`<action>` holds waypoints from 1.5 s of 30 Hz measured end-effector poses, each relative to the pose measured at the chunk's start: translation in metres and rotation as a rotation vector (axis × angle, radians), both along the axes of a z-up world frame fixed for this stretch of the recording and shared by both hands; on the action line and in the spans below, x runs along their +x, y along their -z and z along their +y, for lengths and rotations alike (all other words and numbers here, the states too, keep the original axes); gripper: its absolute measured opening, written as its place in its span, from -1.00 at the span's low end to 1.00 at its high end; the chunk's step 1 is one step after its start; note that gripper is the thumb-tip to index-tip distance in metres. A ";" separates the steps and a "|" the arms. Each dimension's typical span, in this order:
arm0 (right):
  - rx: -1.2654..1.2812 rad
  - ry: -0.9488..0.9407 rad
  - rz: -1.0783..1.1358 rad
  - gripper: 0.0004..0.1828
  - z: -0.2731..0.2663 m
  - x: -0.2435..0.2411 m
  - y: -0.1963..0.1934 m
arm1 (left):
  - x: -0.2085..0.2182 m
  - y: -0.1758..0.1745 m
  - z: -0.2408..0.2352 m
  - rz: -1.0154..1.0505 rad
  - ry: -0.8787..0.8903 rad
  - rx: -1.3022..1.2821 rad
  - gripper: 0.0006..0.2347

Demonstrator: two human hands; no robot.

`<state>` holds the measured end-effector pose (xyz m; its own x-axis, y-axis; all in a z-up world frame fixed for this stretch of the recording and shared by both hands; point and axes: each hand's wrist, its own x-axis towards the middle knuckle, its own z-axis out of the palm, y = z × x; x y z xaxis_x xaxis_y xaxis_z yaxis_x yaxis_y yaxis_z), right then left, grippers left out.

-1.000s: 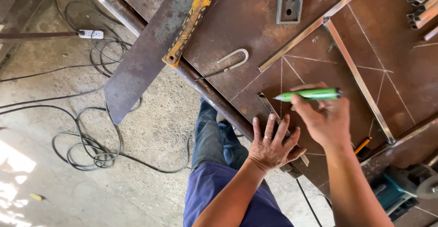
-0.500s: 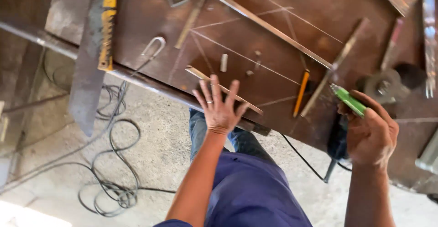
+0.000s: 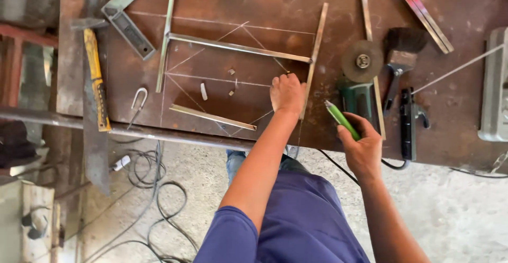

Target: The person is measuring, marking, and cutting small metal tubes to assemble a frame structure.

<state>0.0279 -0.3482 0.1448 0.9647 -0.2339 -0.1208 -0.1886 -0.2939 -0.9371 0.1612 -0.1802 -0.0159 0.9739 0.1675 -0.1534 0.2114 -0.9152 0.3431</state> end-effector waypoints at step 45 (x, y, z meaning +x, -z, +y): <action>-0.590 0.047 -0.212 -0.69 0.132 0.132 0.077 | -0.092 -0.152 0.314 0.025 -0.374 -0.571 -0.58</action>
<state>0.1596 -0.2164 0.0679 0.9407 -0.2455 0.2342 -0.0418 -0.7690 -0.6379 0.0689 0.1335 0.1361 0.8613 0.3783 -0.3391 0.4922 -0.4559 0.7415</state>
